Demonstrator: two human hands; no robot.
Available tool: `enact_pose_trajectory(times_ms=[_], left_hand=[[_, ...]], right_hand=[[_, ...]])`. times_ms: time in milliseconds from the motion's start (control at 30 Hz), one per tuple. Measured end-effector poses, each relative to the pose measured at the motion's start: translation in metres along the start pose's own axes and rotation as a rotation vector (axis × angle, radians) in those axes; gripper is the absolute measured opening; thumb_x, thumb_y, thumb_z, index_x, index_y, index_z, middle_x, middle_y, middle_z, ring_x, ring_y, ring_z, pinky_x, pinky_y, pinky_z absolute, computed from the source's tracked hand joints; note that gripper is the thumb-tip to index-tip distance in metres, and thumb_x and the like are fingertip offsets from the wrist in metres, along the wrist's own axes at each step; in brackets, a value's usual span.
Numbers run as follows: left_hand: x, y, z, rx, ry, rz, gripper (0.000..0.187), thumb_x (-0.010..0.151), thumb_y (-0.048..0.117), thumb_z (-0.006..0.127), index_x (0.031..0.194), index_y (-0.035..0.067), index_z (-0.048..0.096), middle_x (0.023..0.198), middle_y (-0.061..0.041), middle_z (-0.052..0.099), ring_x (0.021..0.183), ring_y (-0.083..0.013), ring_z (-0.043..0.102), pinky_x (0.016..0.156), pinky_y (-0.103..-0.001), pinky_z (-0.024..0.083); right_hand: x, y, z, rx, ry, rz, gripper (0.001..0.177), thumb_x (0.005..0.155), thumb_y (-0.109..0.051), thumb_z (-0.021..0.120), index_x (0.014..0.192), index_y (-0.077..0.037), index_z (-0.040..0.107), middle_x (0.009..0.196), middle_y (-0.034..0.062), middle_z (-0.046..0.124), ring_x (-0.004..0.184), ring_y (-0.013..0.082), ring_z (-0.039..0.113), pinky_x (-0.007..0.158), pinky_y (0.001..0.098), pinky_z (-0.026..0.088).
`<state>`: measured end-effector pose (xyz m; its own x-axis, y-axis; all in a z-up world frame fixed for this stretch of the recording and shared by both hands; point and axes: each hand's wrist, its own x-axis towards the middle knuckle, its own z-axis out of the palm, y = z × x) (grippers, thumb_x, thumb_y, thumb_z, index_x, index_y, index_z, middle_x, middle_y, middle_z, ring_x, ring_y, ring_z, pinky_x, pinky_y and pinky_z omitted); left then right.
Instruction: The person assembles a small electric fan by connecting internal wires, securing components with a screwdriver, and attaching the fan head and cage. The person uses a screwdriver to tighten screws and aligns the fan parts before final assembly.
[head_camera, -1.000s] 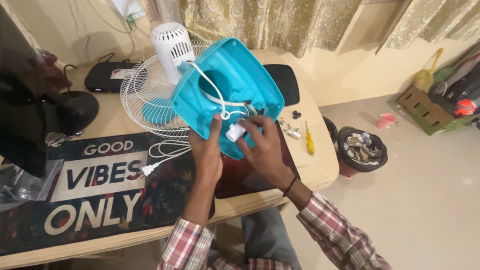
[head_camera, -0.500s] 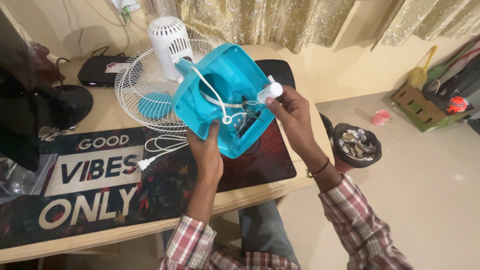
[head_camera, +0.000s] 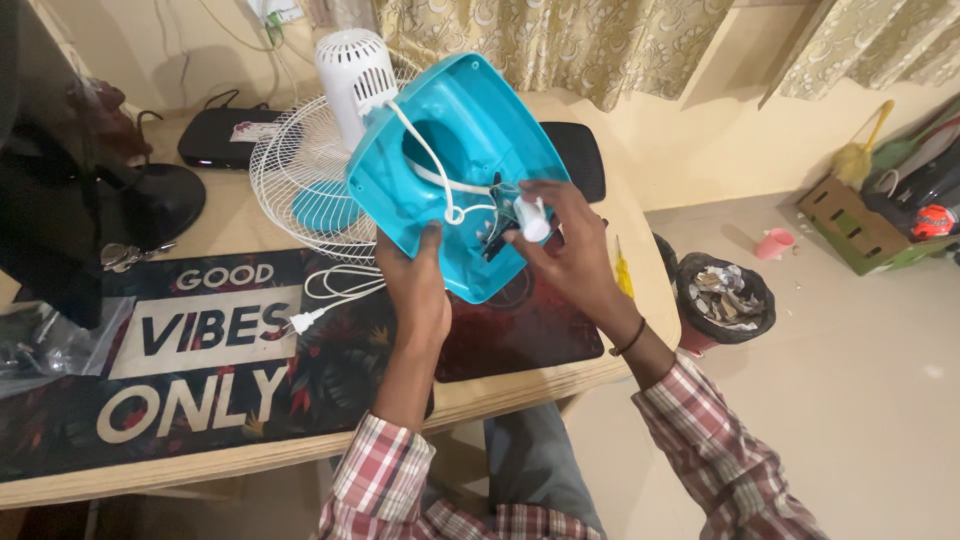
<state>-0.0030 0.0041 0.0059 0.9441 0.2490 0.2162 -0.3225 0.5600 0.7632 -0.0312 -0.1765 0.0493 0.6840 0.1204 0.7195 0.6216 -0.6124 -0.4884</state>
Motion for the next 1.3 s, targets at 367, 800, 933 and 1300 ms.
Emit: enact_pose_trajectory(times_ms=[367, 800, 933, 1300], left_hand=[[-0.006, -0.005, 0.000, 0.029, -0.026, 0.037, 0.049, 0.095, -0.009, 0.059, 0.143, -0.004, 0.048, 0.131, -0.012, 0.062, 0.118, -0.0199, 0.061, 0.105, -0.035, 0.047], [-0.005, -0.021, -0.007, 0.049, -0.015, 0.029, 0.049, 0.092, -0.009, 0.060, 0.138, -0.003, 0.049, 0.127, -0.011, 0.061, 0.117, -0.0193, 0.059, 0.104, -0.035, 0.046], [-0.007, -0.019, -0.009, 0.092, -0.021, 0.026, 0.045, 0.092, -0.009, 0.059, 0.136, -0.004, 0.052, 0.123, -0.012, 0.063, 0.113, -0.0198, 0.061, 0.102, -0.035, 0.047], [-0.008, -0.017, -0.007, 0.108, -0.016, 0.024, 0.045, 0.093, -0.009, 0.059, 0.136, -0.002, 0.052, 0.123, -0.010, 0.063, 0.113, -0.0181, 0.062, 0.100, -0.034, 0.048]], right_hand=[[0.016, -0.001, 0.016, -0.278, -0.018, -0.171, 0.059, 0.083, -0.016, 0.086, 0.136, -0.009, 0.061, 0.122, 0.0151, 0.059, 0.112, 0.0360, 0.061, 0.091, 0.0445, 0.053], [0.029, 0.021, 0.017, -0.264, -0.020, -0.201, 0.033, 0.074, -0.004, 0.082, 0.100, -0.006, 0.063, 0.101, 0.0111, 0.062, 0.098, 0.0362, 0.057, 0.086, 0.0454, 0.049], [0.025, 0.024, 0.014, -0.216, -0.032, -0.161, 0.032, 0.074, -0.003, 0.083, 0.097, -0.007, 0.062, 0.101, 0.0091, 0.063, 0.095, 0.0340, 0.056, 0.084, 0.0437, 0.047], [0.015, 0.024, 0.002, -0.168, -0.045, -0.173, 0.030, 0.079, -0.003, 0.083, 0.099, -0.006, 0.061, 0.104, 0.0081, 0.069, 0.093, 0.0321, 0.057, 0.081, 0.0422, 0.047]])
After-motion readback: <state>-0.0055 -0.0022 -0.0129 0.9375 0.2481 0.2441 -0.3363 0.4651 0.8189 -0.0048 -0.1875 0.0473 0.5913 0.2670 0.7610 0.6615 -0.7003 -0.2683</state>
